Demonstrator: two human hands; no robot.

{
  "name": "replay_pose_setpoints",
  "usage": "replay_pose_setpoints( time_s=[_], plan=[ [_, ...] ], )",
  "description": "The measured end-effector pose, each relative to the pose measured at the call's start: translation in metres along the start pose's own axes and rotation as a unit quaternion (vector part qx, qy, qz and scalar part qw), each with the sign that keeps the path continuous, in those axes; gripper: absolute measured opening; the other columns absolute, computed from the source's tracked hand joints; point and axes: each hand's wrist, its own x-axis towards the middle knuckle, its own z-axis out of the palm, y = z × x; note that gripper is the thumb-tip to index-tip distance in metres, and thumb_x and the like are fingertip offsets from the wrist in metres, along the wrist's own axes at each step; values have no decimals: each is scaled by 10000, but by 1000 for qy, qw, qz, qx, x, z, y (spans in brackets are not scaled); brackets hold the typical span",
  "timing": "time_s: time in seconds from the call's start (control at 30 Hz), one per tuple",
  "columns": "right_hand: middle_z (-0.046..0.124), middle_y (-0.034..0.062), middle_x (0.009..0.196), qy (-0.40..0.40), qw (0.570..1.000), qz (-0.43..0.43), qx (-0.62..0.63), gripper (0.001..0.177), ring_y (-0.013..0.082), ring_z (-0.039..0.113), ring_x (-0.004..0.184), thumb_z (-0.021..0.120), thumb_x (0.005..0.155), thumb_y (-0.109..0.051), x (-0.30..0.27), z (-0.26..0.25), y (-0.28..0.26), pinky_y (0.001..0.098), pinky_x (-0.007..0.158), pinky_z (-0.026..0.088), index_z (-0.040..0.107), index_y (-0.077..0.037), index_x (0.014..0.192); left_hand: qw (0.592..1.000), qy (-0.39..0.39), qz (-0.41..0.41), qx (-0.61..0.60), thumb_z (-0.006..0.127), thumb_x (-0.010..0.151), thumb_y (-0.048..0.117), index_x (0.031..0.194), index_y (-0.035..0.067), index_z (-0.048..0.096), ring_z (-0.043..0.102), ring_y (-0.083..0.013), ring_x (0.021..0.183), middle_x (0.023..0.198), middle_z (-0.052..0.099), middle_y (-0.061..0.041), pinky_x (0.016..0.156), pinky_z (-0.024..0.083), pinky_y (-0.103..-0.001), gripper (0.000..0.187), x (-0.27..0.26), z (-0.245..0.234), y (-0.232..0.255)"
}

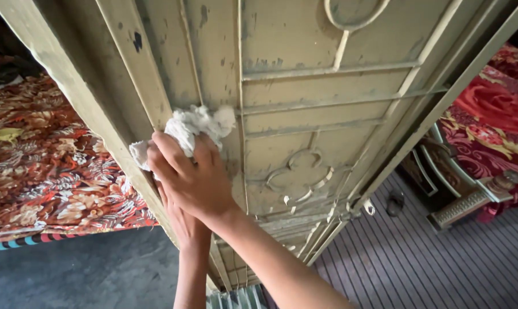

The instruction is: Cleaning the exterior surface of a metal cupboard using a white cloth.

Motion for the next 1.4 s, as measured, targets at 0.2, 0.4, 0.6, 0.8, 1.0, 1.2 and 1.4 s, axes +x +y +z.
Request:
replay_pose_setpoints(
  time_s=[0.2,0.4,0.6,0.8,1.0,1.2,1.4],
  plan=[
    [446,16,1549,-14,997,74,27,311,417,507,1238,719,1001,-192,-35,15,-19,560,1055,493,621,-143,1292,998,-52,-41,16,576,1001,277,1572,40,331,372,-439,1431,1551,426,-255,1189,314,-540,665,-18,2,1],
    [289,12,1707,-60,992,97,58,361,440,501,1220,682,1027,-240,-74,19,-35,572,1092,472,610,-110,1355,968,34,-160,-191,589,1021,279,1543,50,329,429,-407,1376,1519,446,-212,1163,349,-509,626,-67,27,-2],
    [287,78,1709,-125,981,120,92,478,462,519,1302,642,1007,-281,-114,21,-46,634,1153,428,538,-89,1433,961,2,-200,-190,541,1054,279,1533,93,357,416,-364,1415,1530,450,-171,1202,333,-481,546,-128,64,-25],
    [320,99,1685,-192,969,131,84,553,470,524,1287,622,1012,-277,-161,24,-59,626,1153,416,475,-84,1509,954,-165,-30,250,487,994,321,1540,91,301,299,-370,1463,1573,359,-172,1207,248,-487,621,-172,60,-34],
    [343,63,1678,-251,942,174,137,675,503,521,1261,614,1005,-245,-198,14,-66,601,1136,413,370,-219,1633,977,-157,-138,-48,501,1022,285,1600,9,167,269,-335,1518,1663,258,-186,1226,221,-428,722,-246,83,-57],
    [327,74,1685,-298,915,207,176,699,586,478,1269,616,984,-173,-201,10,-71,608,1102,415,350,-250,1626,865,-117,-371,-316,593,955,286,1592,63,295,517,-285,1386,1567,485,-160,1122,400,-367,737,-235,61,-38],
    [309,105,1694,-223,943,181,169,725,552,531,1278,617,987,-96,-191,11,-65,611,1133,418,357,-325,1624,915,-77,-318,-236,619,936,282,1595,59,305,434,-334,1421,1610,398,-209,1099,391,-400,763,-192,49,-14]
  ],
)
